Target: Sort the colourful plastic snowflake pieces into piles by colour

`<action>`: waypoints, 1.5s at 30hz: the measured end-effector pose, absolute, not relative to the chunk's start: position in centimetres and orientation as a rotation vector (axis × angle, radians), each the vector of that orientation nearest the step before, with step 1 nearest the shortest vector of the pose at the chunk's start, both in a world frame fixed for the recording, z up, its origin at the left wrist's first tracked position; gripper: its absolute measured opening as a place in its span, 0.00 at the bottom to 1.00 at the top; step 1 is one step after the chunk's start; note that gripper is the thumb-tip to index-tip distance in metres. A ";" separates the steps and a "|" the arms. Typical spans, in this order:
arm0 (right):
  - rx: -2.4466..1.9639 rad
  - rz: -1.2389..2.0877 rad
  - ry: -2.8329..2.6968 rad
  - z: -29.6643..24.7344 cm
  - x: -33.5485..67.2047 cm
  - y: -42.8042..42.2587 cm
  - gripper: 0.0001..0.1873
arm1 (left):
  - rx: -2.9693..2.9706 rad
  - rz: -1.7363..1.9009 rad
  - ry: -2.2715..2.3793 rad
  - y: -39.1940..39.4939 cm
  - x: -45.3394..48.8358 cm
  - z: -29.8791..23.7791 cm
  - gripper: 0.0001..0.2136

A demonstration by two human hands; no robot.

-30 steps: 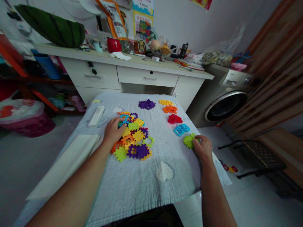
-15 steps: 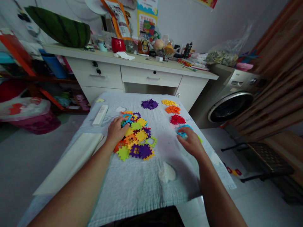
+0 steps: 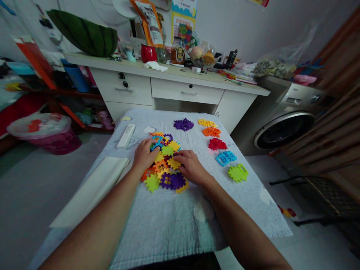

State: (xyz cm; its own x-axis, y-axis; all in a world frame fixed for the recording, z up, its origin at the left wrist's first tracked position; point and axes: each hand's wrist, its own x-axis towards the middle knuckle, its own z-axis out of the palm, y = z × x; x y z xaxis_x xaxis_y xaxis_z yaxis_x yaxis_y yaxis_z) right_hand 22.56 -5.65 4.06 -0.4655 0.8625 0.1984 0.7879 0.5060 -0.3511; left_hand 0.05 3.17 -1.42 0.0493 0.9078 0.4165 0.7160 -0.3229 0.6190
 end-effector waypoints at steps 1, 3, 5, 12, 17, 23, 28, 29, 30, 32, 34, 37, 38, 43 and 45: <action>-1.379 0.296 -2.391 3.8 22.6 -5.7 0.23 | 2.081 1.137 1.660 3.2 0.1 -1.4 0.13; -1.385 0.297 -2.361 3.6 22.8 -5.7 0.23 | 2.080 1.139 1.659 3.1 0.1 -1.3 0.13; -1.379 0.305 -2.334 3.4 22.9 -5.8 0.22 | 2.079 1.139 1.654 3.1 0.1 -1.3 0.13; -1.314 0.331 -2.253 3.3 23.3 -6.0 0.17 | 2.076 1.139 1.663 3.3 -0.1 -1.7 0.14; -1.277 0.355 -2.107 3.2 23.5 -5.8 0.14 | 2.086 1.131 1.686 3.3 -0.1 -1.8 0.14; -1.402 0.490 -1.804 2.2 24.2 -4.8 0.14 | 2.080 1.141 1.669 3.3 0.0 -1.7 0.14; -1.382 0.669 -1.454 0.5 25.2 -3.5 0.15 | 2.089 1.155 1.646 3.3 0.0 -1.7 0.13; -1.356 0.719 -1.405 0.3 25.4 -3.2 0.14 | 2.090 1.151 1.647 3.3 0.0 -1.7 0.13; -1.330 0.779 -1.360 0.2 25.6 -2.9 0.13 | 2.088 1.146 1.651 3.3 -0.1 -1.7 0.13; -1.285 0.900 -1.278 0.3 26.0 -2.1 0.13 | 2.086 1.138 1.658 3.3 -0.1 -1.8 0.13; -1.268 0.970 -1.217 0.8 26.5 -1.0 0.14 | 2.090 1.137 1.661 3.4 -0.1 -1.9 0.13; -1.296 0.928 -1.186 2.0 27.6 1.3 0.14 | 2.094 1.140 1.652 3.4 -0.2 -2.2 0.14; -1.314 0.895 -1.183 2.5 28.1 2.2 0.14 | 2.091 1.142 1.651 3.4 -0.3 -2.2 0.14; -1.444 0.730 -1.110 4.3 31.0 7.4 0.11 | 2.090 1.129 1.652 3.3 -0.2 -1.9 0.14; -1.537 0.671 -1.069 4.8 32.2 9.5 0.11 | 2.089 1.116 1.650 3.2 -0.2 -1.7 0.14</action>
